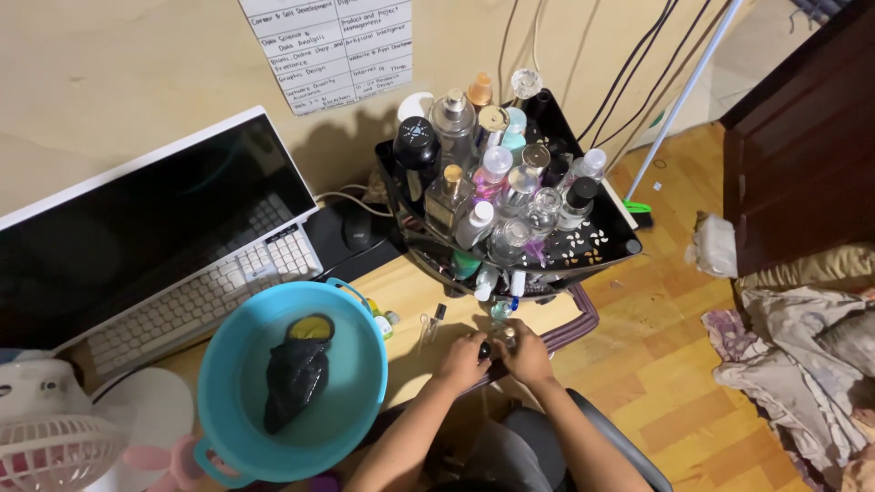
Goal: Cleaning a tiered storage shelf and arranging various bottles of personal care products on it.
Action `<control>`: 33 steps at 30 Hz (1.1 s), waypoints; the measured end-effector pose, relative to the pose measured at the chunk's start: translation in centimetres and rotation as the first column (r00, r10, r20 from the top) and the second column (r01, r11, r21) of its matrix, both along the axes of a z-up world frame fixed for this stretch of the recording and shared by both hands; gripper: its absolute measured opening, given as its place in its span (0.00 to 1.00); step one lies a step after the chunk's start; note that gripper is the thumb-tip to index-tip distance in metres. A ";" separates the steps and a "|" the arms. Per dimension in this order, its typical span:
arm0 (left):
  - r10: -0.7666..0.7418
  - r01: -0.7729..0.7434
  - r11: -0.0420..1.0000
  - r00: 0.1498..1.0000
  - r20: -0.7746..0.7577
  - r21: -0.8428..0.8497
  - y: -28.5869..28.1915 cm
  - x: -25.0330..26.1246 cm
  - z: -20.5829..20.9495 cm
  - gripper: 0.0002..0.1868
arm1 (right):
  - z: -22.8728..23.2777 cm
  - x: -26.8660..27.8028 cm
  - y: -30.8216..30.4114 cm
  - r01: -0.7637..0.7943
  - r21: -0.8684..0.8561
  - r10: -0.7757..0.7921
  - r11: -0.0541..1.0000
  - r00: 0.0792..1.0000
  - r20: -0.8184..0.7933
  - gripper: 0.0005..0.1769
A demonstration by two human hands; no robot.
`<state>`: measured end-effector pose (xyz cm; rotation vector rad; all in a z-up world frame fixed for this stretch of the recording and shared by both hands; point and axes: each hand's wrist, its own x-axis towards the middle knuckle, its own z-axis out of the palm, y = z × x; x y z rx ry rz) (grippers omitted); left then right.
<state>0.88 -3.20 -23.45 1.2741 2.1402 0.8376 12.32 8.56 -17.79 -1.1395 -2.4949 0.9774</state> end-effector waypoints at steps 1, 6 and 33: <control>-0.002 0.002 1.000 1.000 -0.002 0.000 -0.5 -0.3 1.9 0.29 | 0.2 0.4 0.1 0.002 0.000 -0.002 1.000 1.000 -0.002 0.26; 0.096 -0.119 0.908 0.992 0.076 0.403 -2.8 -1.6 10.4 0.20 | 0.4 5.4 0.1 0.032 0.164 0.056 0.986 0.863 -0.501 0.21; 0.186 0.235 0.791 0.787 -0.588 0.565 5.5 -2.1 33.0 0.23 | 25.0 -2.3 10.0 0.233 0.643 -0.003 0.730 0.941 -0.338 0.24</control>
